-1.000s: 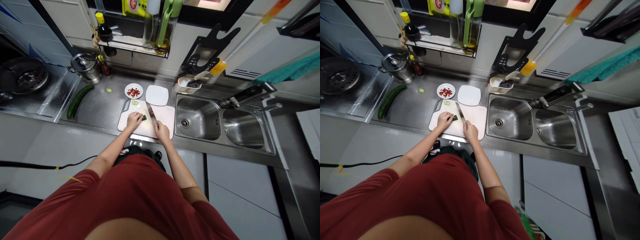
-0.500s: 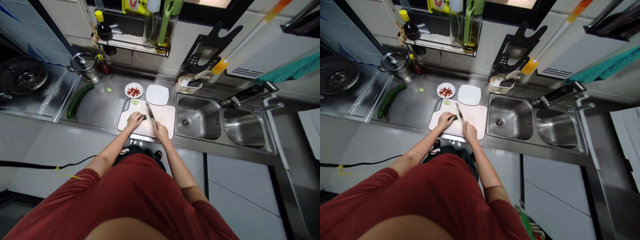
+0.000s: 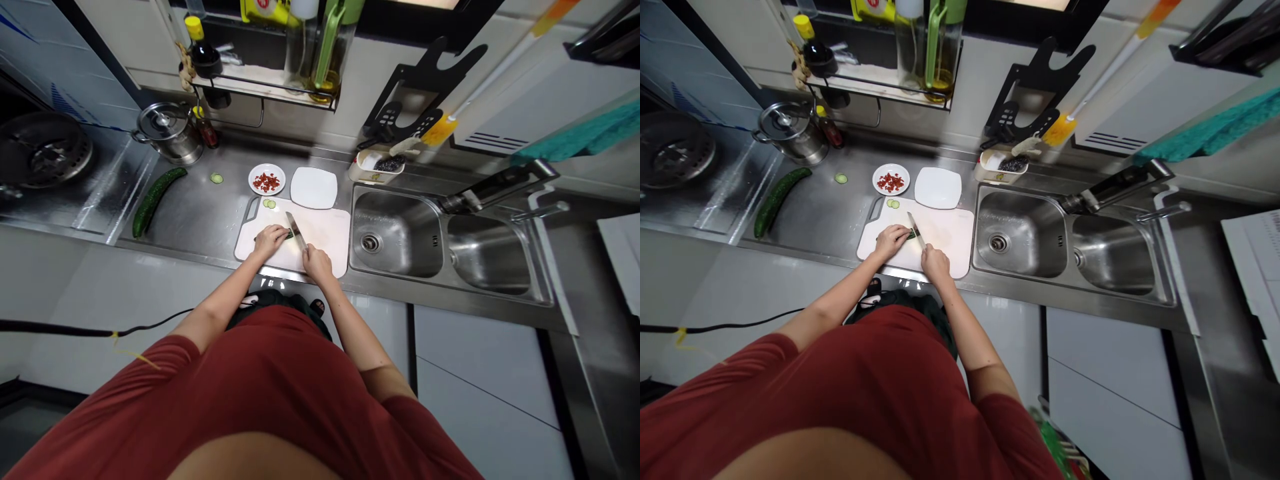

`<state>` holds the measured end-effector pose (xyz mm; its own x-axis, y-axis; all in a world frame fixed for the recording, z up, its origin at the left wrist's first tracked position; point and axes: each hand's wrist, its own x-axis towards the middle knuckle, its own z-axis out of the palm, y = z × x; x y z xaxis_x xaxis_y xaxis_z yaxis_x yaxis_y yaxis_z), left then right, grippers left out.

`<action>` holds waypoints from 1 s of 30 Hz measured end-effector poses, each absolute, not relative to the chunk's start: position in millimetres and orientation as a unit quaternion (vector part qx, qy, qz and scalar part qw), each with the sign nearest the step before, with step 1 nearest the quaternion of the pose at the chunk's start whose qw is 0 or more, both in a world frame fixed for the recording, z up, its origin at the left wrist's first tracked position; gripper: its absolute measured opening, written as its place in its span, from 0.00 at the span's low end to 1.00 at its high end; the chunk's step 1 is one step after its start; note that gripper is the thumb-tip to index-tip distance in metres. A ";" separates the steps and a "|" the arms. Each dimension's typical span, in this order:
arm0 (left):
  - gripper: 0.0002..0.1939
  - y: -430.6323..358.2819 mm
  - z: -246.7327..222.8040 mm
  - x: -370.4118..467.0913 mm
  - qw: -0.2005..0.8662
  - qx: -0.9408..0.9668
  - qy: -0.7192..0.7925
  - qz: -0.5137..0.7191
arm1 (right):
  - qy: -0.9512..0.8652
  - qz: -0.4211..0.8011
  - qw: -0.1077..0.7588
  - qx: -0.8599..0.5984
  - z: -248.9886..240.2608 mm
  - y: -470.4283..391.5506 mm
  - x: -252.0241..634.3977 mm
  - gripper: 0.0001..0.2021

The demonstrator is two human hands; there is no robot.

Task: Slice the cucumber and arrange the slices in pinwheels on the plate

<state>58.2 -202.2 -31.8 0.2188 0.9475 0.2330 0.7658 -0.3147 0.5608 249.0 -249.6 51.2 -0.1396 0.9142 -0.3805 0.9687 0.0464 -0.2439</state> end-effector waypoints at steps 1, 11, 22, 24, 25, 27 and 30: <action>0.15 -202.3 -32.0 58.2 0.162 0.764 0.562 0.273 | 0.721 -0.225 0.062 0.652 51.1 -249.4 248.3 0.16; 0.16 -202.4 -30.3 58.3 0.152 0.769 0.565 0.256 | 0.719 -0.231 0.072 0.651 50.5 -249.3 243.2 0.16; 0.16 -202.3 -33.0 57.6 0.146 0.774 0.561 0.255 | 0.717 -0.244 0.098 0.645 48.5 -258.0 252.5 0.14; 0.16 -202.3 -33.5 57.5 0.147 0.774 0.563 0.250 | 0.721 -0.245 0.105 0.640 48.6 -259.8 255.9 0.14; 0.16 -202.2 -33.9 57.4 0.147 0.774 0.563 0.250 | 0.722 -0.244 0.107 0.638 48.8 -260.1 257.1 0.14; 0.16 -201.7 -35.0 57.3 0.145 0.774 0.561 0.255 | 0.726 -0.243 0.106 0.635 49.4 -259.7 258.1 0.14; 0.16 -200.7 -37.0 57.0 0.139 0.775 0.559 0.261 | 0.728 -0.245 0.107 0.631 51.2 -257.1 256.8 0.14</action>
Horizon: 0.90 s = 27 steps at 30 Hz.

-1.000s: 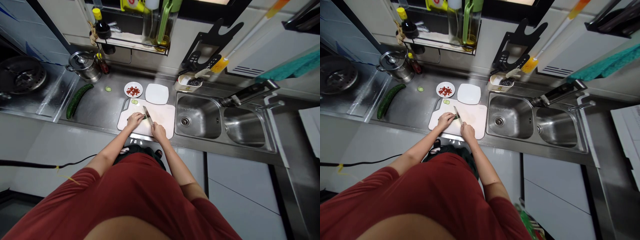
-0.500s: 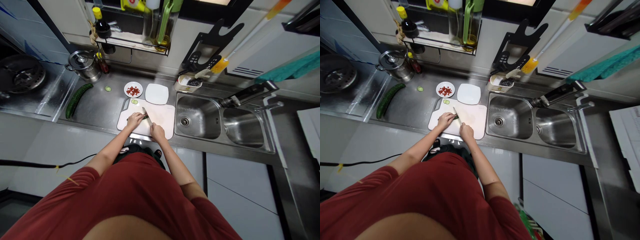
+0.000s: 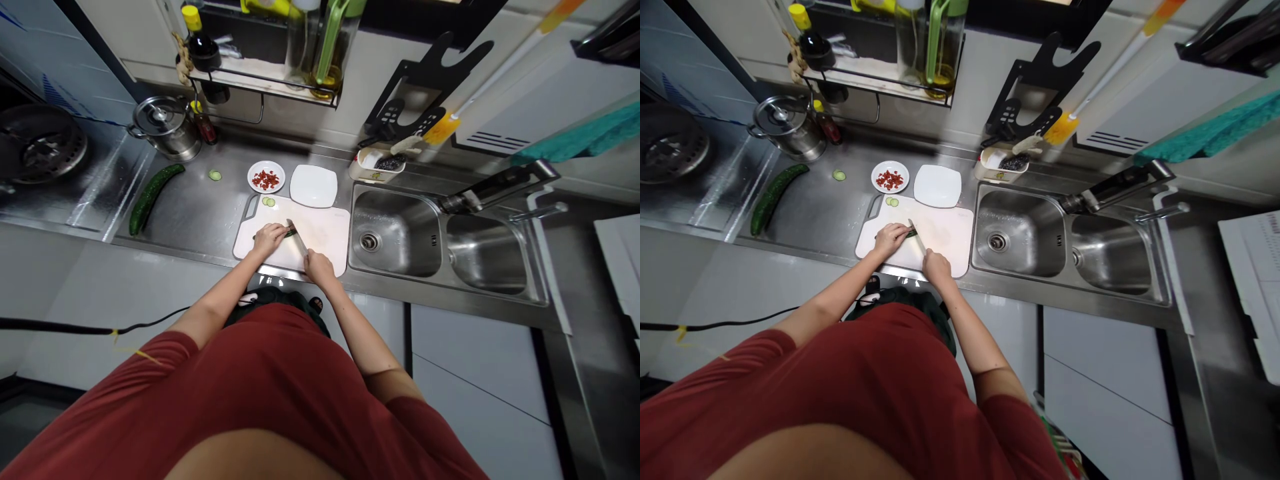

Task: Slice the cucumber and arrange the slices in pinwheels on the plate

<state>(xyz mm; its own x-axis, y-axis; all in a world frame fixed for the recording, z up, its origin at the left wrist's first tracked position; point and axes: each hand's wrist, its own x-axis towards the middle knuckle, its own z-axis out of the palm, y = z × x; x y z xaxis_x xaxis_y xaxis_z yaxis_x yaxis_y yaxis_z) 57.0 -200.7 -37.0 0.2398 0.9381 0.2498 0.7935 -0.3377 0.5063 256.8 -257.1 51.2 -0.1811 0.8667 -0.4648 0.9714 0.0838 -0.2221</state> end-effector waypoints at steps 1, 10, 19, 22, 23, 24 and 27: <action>0.16 -200.4 -37.7 56.9 0.135 0.776 0.557 0.262 | 0.728 -0.247 0.109 0.631 51.9 -256.1 256.0 0.14; 0.15 -199.1 -42.7 55.6 0.110 0.787 0.543 0.271 | 0.731 -0.245 0.113 0.627 49.5 -244.3 250.0 0.14; 0.15 -199.3 -38.8 56.7 0.117 0.786 0.543 0.270 | 0.738 -0.246 0.087 0.623 49.7 -224.5 234.5 0.14; 0.15 -199.4 -38.4 56.9 0.115 0.786 0.543 0.273 | 0.734 -0.251 0.090 0.625 52.4 -222.3 230.5 0.14; 0.15 -199.5 -38.5 57.0 0.115 0.786 0.543 0.273 | 0.732 -0.252 0.093 0.626 52.9 -223.1 230.6 0.14; 0.15 -199.6 -38.6 57.0 0.114 0.785 0.543 0.274 | 0.731 -0.253 0.096 0.627 53.2 -224.7 231.4 0.14; 0.15 -200.1 -38.8 57.2 0.113 0.785 0.543 0.276 | 0.727 -0.253 0.109 0.629 52.9 -233.8 237.9 0.14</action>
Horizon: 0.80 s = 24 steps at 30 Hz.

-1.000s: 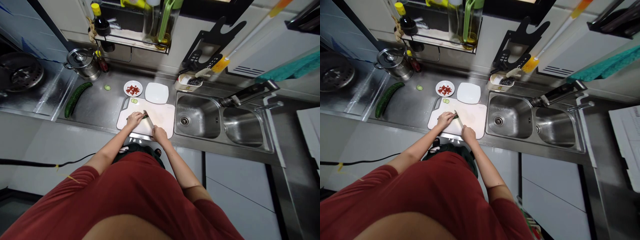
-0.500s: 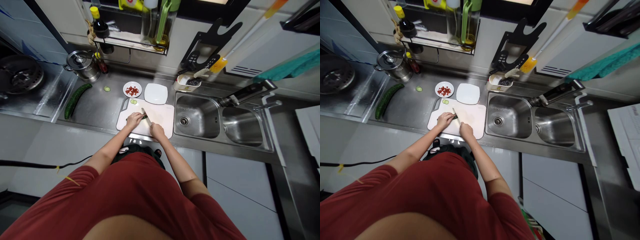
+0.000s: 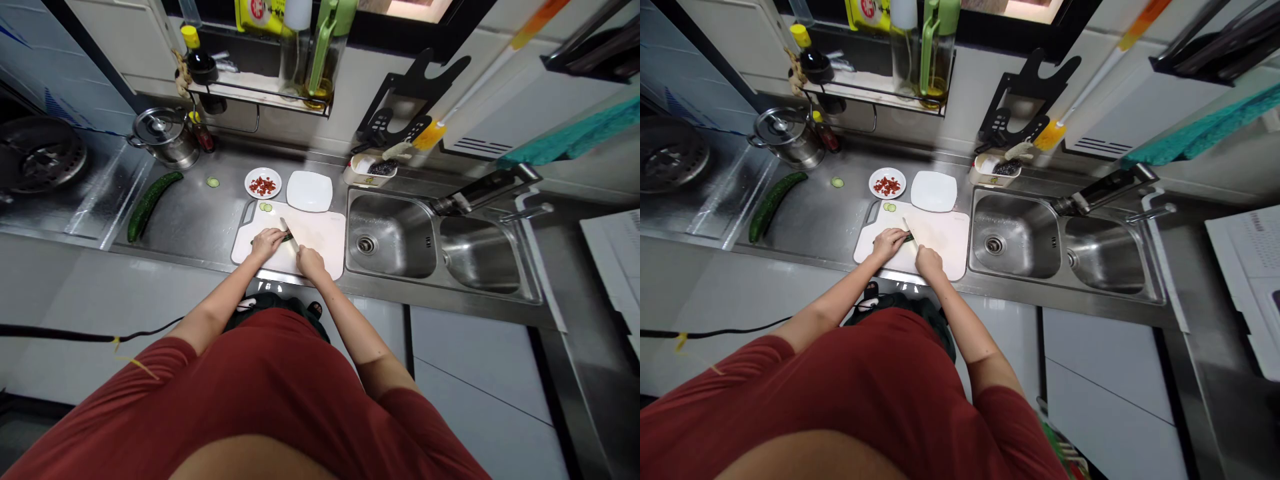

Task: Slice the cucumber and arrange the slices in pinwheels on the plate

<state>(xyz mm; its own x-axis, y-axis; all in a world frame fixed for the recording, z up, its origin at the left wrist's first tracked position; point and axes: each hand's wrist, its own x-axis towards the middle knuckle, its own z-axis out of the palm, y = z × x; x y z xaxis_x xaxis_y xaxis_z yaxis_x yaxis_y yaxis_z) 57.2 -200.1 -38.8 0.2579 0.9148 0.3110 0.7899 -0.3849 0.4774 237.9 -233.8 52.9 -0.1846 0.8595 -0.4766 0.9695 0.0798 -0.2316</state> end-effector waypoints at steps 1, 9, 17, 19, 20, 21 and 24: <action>0.15 -200.2 -39.0 57.3 0.113 0.785 0.543 0.276 | 0.725 -0.254 0.114 0.630 52.6 -237.3 240.6 0.14; 0.15 -199.0 -40.6 58.3 0.117 0.781 0.548 0.276 | 0.721 -0.256 0.124 0.632 53.1 -244.1 244.4 0.15; 0.15 -200.5 -37.6 59.7 0.117 0.778 0.552 0.277 | 0.725 -0.245 0.110 0.635 47.7 -226.5 228.9 0.15; 0.14 -200.4 -37.4 59.7 0.118 0.778 0.552 0.276 | 0.725 -0.243 0.107 0.635 46.4 -223.7 225.8 0.15; 0.14 -200.4 -37.3 59.7 0.118 0.778 0.552 0.276 | 0.725 -0.243 0.106 0.636 45.9 -223.4 225.1 0.15; 0.14 -200.3 -37.4 59.7 0.117 0.778 0.552 0.276 | 0.725 -0.243 0.105 0.636 45.5 -223.9 225.1 0.15; 0.14 -199.9 -37.7 59.8 0.112 0.778 0.550 0.281 | 0.724 -0.239 0.103 0.638 44.6 -230.1 229.6 0.15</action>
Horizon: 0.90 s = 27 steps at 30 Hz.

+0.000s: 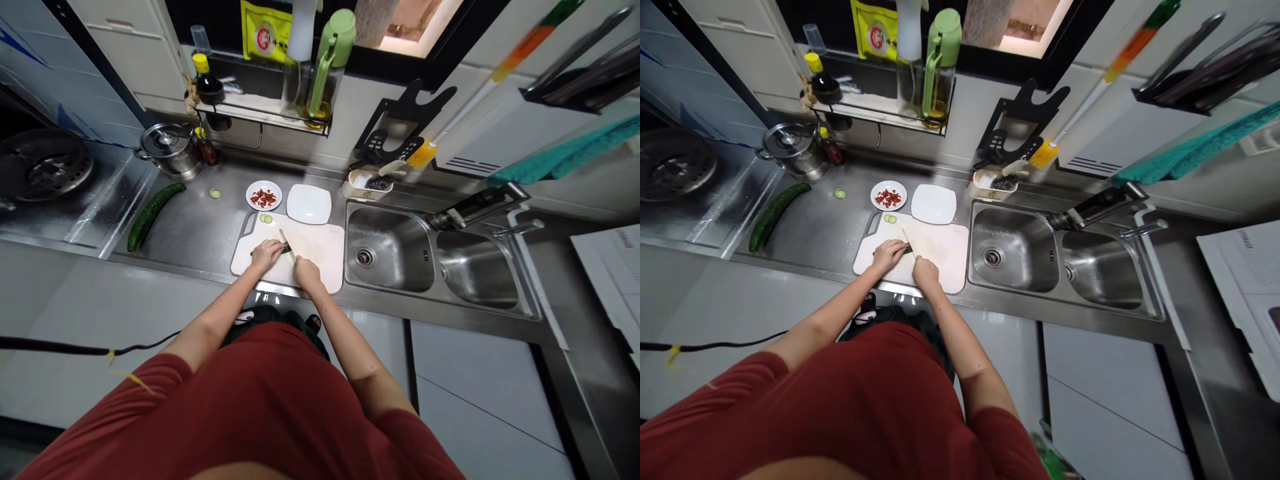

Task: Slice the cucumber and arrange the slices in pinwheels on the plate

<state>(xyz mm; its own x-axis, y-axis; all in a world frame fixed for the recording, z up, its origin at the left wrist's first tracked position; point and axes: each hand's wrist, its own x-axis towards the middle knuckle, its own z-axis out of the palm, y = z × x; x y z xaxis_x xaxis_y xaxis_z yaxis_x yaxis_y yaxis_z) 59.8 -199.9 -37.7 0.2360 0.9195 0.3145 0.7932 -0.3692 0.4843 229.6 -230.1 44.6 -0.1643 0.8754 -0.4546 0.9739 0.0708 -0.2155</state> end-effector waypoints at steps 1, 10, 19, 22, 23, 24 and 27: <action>0.14 -199.8 -38.0 59.9 0.112 0.778 0.549 0.283 | 0.723 -0.238 0.106 0.639 44.4 -233.2 232.1 0.15; 0.13 -200.0 -39.0 61.0 0.110 0.776 0.552 0.285 | 0.714 -0.250 0.130 0.641 44.7 -244.8 242.3 0.14; 0.13 -199.7 -38.2 60.8 0.108 0.777 0.548 0.289 | 0.721 -0.246 0.114 0.638 42.2 -231.6 231.3 0.14; 0.13 -199.8 -38.0 60.2 0.112 0.778 0.547 0.288 | 0.722 -0.243 0.108 0.639 42.0 -227.6 226.3 0.14; 0.13 -199.8 -37.7 60.0 0.113 0.778 0.547 0.286 | 0.721 -0.243 0.107 0.639 41.9 -227.1 225.6 0.14; 0.13 -199.9 -37.4 59.8 0.114 0.779 0.547 0.285 | 0.721 -0.243 0.107 0.640 41.6 -227.2 225.6 0.14; 0.13 -199.9 -36.5 59.6 0.116 0.779 0.546 0.286 | 0.722 -0.242 0.105 0.640 40.7 -231.6 230.1 0.14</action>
<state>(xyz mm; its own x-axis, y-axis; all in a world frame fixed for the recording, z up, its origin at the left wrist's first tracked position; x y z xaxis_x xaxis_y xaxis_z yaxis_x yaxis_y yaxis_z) 59.6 -199.9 -36.5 0.2397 0.9168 0.3194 0.7841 -0.3769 0.4932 230.1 -231.6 40.7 -0.1599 0.8727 -0.4613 0.9743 0.0644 -0.2159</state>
